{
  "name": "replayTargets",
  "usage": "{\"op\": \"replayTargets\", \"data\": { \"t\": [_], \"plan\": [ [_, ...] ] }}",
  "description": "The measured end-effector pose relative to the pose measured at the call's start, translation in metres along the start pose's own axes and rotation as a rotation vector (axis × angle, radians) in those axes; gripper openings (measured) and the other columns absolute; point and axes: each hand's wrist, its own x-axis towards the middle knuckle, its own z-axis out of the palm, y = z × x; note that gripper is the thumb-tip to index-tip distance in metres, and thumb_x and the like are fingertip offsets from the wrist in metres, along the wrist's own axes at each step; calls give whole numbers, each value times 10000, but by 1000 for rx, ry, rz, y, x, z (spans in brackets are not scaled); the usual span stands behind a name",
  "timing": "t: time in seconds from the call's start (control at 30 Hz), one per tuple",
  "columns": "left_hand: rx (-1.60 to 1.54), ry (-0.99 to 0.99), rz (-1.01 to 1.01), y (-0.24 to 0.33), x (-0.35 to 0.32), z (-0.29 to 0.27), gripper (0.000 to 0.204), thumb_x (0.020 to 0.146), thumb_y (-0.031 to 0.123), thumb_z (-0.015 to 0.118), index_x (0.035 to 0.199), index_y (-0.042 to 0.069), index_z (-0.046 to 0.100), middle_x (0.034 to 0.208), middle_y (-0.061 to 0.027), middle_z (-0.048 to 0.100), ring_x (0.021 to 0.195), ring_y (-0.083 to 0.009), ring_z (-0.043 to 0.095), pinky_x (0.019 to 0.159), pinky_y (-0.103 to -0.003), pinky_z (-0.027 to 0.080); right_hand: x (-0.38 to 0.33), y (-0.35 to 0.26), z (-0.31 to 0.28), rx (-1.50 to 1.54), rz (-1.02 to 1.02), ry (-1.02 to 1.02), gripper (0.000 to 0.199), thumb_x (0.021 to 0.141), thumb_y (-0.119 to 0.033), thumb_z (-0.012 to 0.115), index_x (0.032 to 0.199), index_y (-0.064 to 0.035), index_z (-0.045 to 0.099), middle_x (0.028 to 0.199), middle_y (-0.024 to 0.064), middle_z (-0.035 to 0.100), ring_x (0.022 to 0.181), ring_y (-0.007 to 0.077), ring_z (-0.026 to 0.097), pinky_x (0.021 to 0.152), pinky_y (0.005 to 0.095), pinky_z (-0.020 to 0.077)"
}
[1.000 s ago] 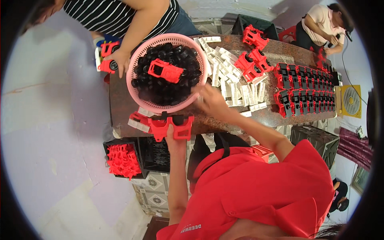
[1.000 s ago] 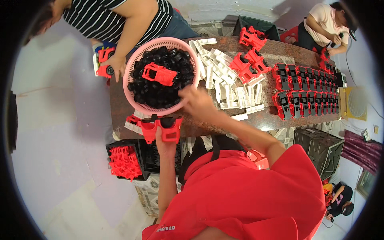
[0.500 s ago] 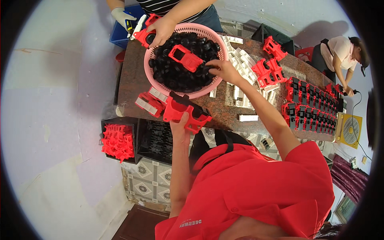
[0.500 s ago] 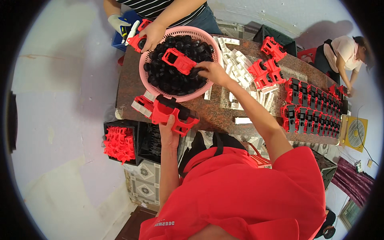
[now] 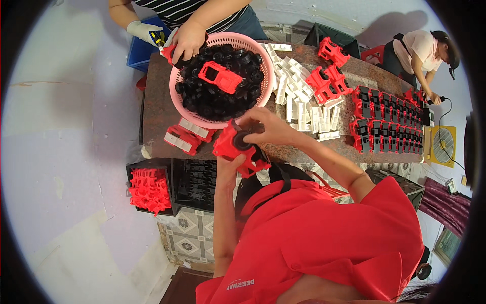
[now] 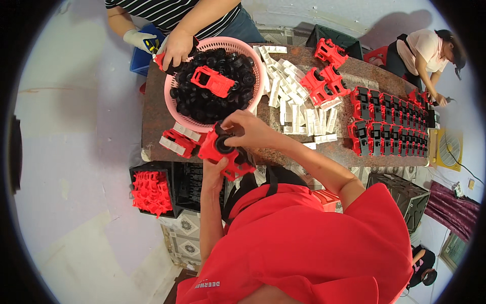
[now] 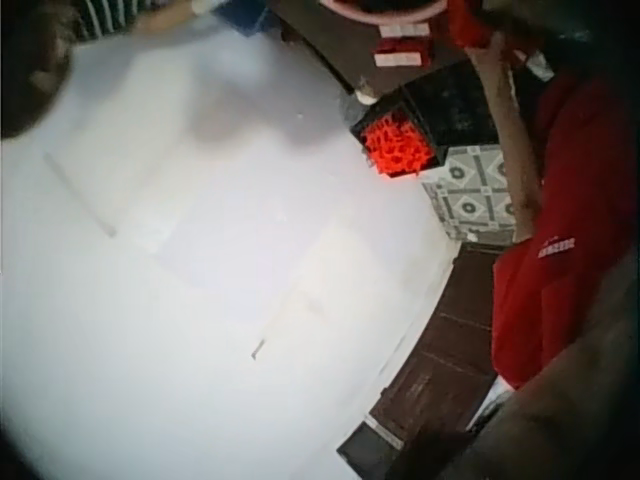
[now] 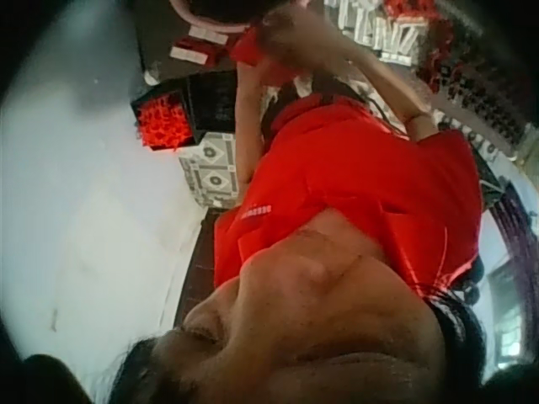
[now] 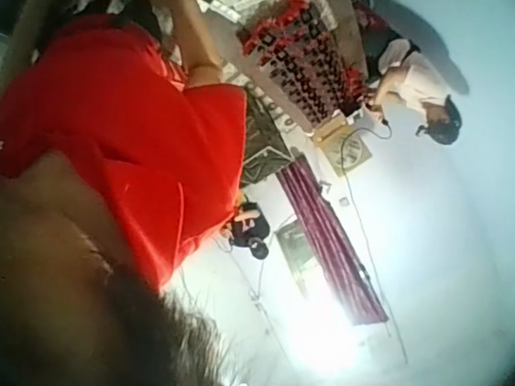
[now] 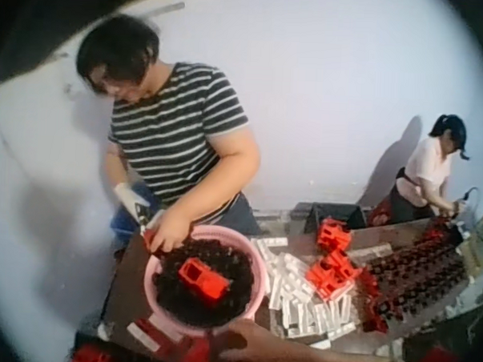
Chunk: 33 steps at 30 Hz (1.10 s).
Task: The person assembles plastic toy fire trucks by attaching wheels to the toy chassis with plastic pins by hand.
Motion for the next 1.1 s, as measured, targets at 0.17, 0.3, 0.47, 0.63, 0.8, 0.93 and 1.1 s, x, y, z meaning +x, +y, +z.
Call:
{"op": "replayTargets", "data": {
  "t": [0.17, 0.3, 0.47, 0.63, 0.8, 0.93, 1.1],
  "plan": [
    [-87, 211, 37, -17, -11, 13, 723, 754, -17, 757, 1379, 33, 397, 1262, -95, 555, 1167, -208, 545, 1001, -368, 457, -1, 25, 11, 382, 152, -154, 702, 788, -234, 747, 1388, -48, 433, 1339, 212, 497, 1292, 295, 445, 1082, 392, 352],
    [-110, 312, 30, -22, -18, 23, 445, 843, 16, 666, 1265, -15, 527, 1193, -101, 602, 1060, -193, 604, 945, -339, 488, -3, 49, 33, 396, 171, -139, 668, 811, -225, 727, 1373, -15, 435, 1341, 216, 497, 1266, 281, 470, 1044, 366, 383],
    [-89, 357, 20, -29, -22, 8, 425, 856, 40, 662, 1260, 7, 534, 1201, -91, 601, 1060, -186, 601, 945, -342, 486, 14, 35, 17, 209, 211, -292, 581, 801, -240, 716, 1312, -50, 518, 1209, 152, 616, 1177, 256, 560, 1008, 374, 421],
    [-244, 367, 9, -20, -7, 3, 399, 926, 215, 624, 1279, 68, 512, 1199, -67, 595, 1064, -199, 598, 915, -373, 506, 109, 109, -50, -1243, -140, 279, 266, 721, -329, 750, 930, -168, 715, 964, 60, 675, 912, 235, 642, 793, 379, 450],
    [-343, 334, -9, -9, 11, -10, 531, 907, 412, 627, 1311, 99, 482, 1191, -94, 605, 1068, -258, 605, 938, -448, 503, 146, 138, -80, -1363, 18, -63, 328, 679, -242, 786, 955, -81, 711, 1018, 88, 652, 982, 283, 631, 806, 424, 483],
    [-399, 396, -15, 7, 17, -4, 502, 909, 416, 626, 1284, 104, 508, 1167, -85, 618, 1037, -253, 622, 921, -440, 517, 107, 97, -75, -816, -151, 126, 300, 668, -125, 787, 936, -43, 680, 1045, 96, 640, 979, 294, 633, 821, 394, 520],
    [-349, 351, 32, 4, 32, -15, 440, 937, 316, 609, 1289, 83, 484, 1204, -94, 590, 1042, -231, 615, 883, -424, 556, 30, 20, -29, -304, -573, -115, 288, 720, -20, 723, 999, -22, 649, 1207, 126, 608, 1077, 276, 609, 862, 327, 528]
  ]
}}
